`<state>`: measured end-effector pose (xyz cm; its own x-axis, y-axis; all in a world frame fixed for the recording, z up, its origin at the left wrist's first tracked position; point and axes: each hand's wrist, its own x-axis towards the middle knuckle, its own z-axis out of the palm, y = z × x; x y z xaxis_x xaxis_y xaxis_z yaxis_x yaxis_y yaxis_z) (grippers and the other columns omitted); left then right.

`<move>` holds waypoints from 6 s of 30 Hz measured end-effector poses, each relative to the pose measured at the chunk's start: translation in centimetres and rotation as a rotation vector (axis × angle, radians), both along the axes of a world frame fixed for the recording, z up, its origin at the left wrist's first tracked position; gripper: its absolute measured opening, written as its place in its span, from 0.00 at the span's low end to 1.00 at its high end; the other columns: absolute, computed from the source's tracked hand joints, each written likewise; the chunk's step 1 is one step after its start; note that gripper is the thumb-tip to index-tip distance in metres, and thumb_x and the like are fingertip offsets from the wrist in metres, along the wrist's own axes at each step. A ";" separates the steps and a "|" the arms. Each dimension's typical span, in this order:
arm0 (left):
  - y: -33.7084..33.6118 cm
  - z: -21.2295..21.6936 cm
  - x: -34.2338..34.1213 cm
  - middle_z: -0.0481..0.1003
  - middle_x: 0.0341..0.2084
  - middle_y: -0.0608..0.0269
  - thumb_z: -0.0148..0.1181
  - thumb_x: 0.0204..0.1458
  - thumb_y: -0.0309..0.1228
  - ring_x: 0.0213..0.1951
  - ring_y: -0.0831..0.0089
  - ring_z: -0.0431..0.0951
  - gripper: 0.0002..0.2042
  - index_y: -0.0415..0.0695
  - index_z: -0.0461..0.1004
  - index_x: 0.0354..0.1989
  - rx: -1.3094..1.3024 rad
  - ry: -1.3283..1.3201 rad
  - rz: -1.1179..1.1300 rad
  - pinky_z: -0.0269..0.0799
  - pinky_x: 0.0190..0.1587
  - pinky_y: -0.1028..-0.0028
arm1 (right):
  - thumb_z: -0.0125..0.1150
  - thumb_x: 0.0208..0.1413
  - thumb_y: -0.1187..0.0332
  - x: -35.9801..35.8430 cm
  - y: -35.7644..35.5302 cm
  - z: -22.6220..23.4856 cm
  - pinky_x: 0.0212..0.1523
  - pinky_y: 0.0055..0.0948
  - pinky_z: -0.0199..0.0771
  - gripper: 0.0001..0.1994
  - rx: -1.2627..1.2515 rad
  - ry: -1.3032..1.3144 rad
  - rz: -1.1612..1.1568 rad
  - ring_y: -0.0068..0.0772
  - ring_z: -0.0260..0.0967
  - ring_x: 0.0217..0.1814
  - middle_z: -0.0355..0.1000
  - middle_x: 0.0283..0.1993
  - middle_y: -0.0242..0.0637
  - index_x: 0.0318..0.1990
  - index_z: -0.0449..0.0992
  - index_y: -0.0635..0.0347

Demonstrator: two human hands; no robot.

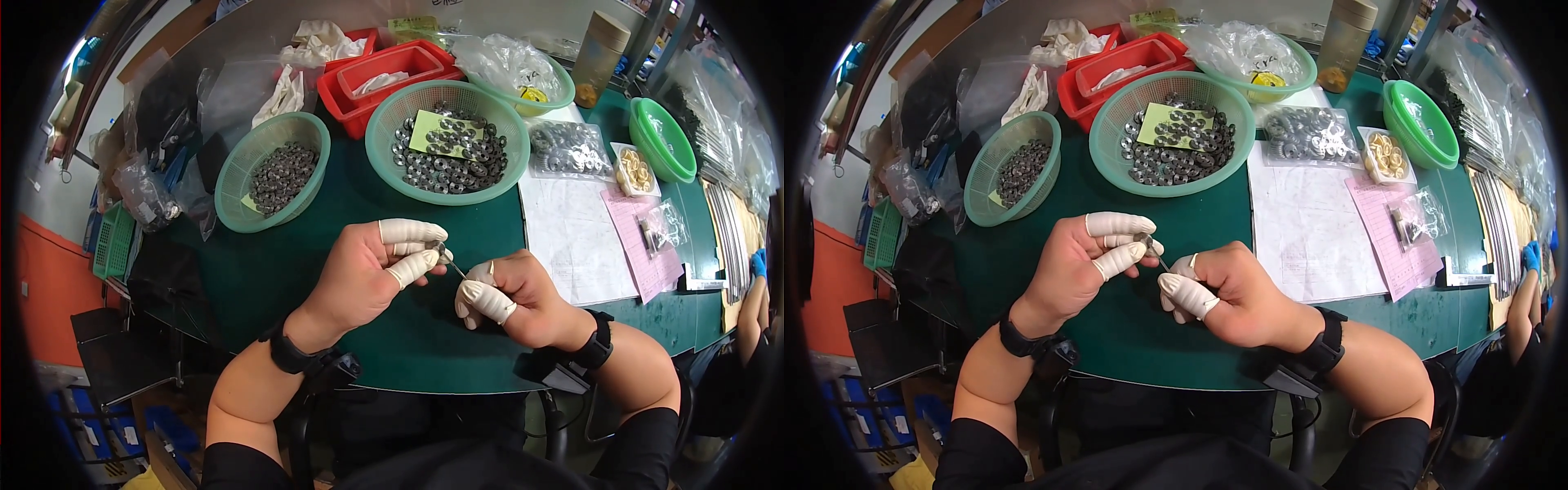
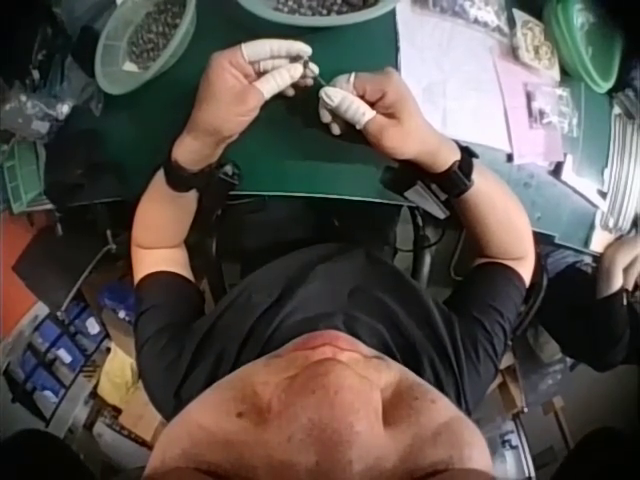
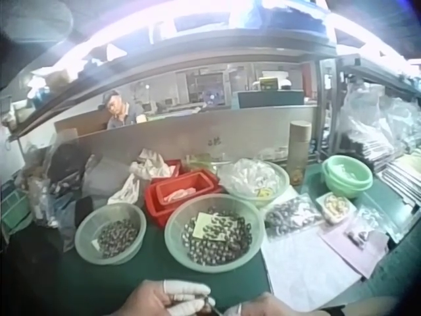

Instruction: The person picks up a metal part from a basket, slides it onto a thin metal rod, and rotates it by hand. After removing the part, they place it into a different basket and repeat the process.

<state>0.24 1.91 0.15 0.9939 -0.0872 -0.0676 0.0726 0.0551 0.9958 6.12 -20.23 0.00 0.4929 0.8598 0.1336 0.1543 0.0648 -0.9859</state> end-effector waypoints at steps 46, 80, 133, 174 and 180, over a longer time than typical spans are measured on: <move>-0.1 -0.5 -0.1 0.80 0.41 0.56 0.58 0.57 0.15 0.42 0.70 0.82 0.12 0.35 0.76 0.49 0.010 -0.054 0.004 0.79 0.44 0.76 | 0.51 0.67 0.68 -0.3 0.3 0.0 0.25 0.23 0.66 0.15 -0.038 -0.002 -0.053 0.21 0.69 0.22 0.73 0.21 0.33 0.27 0.75 0.64; -0.3 -0.5 -0.3 0.81 0.36 0.58 0.61 0.53 0.14 0.38 0.75 0.81 0.10 0.33 0.78 0.44 0.138 -0.098 -0.003 0.78 0.44 0.76 | 0.53 0.65 0.71 -0.1 0.5 -0.8 0.26 0.28 0.69 0.15 0.008 -0.155 0.043 0.28 0.71 0.23 0.73 0.21 0.35 0.24 0.74 0.64; 0.0 -0.2 -0.1 0.79 0.33 0.63 0.63 0.53 0.16 0.38 0.78 0.79 0.07 0.33 0.80 0.40 0.194 -0.078 -0.009 0.75 0.43 0.79 | 0.54 0.66 0.69 -0.3 0.4 -0.3 0.25 0.27 0.68 0.16 -0.045 -0.227 -0.019 0.29 0.70 0.21 0.72 0.20 0.36 0.24 0.74 0.65; 1.0 -0.5 0.2 0.77 0.37 0.63 0.71 0.48 0.23 0.38 0.77 0.76 0.14 0.37 0.79 0.44 -0.251 -0.167 -0.139 0.73 0.43 0.78 | 0.49 0.69 0.61 -0.2 0.1 -0.3 0.33 0.27 0.68 0.18 0.101 0.221 0.133 0.29 0.69 0.28 0.72 0.24 0.36 0.29 0.73 0.65; 0.1 0.6 -0.1 0.76 0.36 0.64 0.71 0.47 0.20 0.39 0.77 0.75 0.15 0.37 0.78 0.44 -0.375 -0.191 -0.165 0.74 0.44 0.78 | 0.46 0.71 0.61 -0.2 -0.2 -0.8 0.37 0.27 0.68 0.18 0.155 0.396 0.230 0.28 0.68 0.32 0.72 0.29 0.36 0.32 0.73 0.64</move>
